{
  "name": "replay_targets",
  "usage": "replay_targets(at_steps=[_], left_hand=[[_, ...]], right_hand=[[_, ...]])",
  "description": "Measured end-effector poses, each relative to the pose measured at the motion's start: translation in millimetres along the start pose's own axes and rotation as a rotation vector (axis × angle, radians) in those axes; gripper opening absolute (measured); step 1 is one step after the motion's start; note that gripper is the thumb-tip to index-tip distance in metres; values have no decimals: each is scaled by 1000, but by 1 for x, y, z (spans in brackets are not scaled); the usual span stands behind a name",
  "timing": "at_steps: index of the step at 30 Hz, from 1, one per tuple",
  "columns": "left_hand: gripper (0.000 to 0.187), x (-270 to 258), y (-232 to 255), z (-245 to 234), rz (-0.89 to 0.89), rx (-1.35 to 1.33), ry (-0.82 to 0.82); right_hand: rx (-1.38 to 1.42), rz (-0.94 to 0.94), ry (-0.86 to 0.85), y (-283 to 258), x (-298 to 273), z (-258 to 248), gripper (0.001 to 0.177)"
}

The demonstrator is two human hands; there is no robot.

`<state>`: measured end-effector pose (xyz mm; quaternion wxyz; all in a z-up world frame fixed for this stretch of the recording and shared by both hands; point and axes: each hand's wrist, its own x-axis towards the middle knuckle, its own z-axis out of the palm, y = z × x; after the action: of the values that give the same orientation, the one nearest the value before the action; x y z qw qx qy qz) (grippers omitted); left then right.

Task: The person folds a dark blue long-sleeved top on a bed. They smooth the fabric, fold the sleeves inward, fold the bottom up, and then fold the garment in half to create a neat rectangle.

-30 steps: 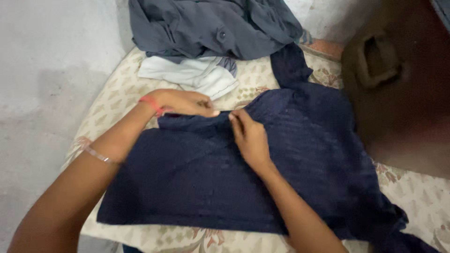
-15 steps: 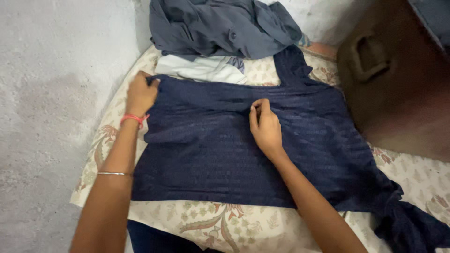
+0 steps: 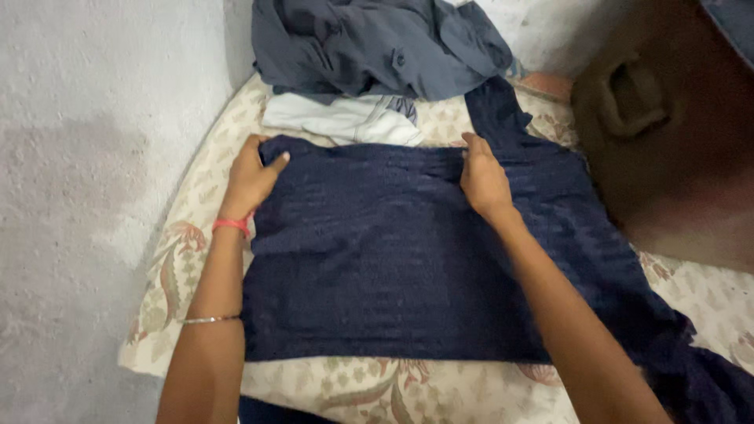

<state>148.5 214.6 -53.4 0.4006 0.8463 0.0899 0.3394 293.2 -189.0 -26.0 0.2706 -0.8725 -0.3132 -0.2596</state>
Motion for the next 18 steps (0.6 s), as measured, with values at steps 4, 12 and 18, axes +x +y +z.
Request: replay_targets(at_steps=[4, 12, 18], left_hand=[[28, -11, 16, -1, -17, 50, 71], [23, 18, 48, -11, 18, 40, 438], [22, 66, 23, 19, 114, -83, 459]], right_hand=[[16, 15, -218, 5, 19, 0, 42], [-15, 71, 205, -5, 60, -25, 8], [-81, 52, 250, 28, 85, -10, 9]])
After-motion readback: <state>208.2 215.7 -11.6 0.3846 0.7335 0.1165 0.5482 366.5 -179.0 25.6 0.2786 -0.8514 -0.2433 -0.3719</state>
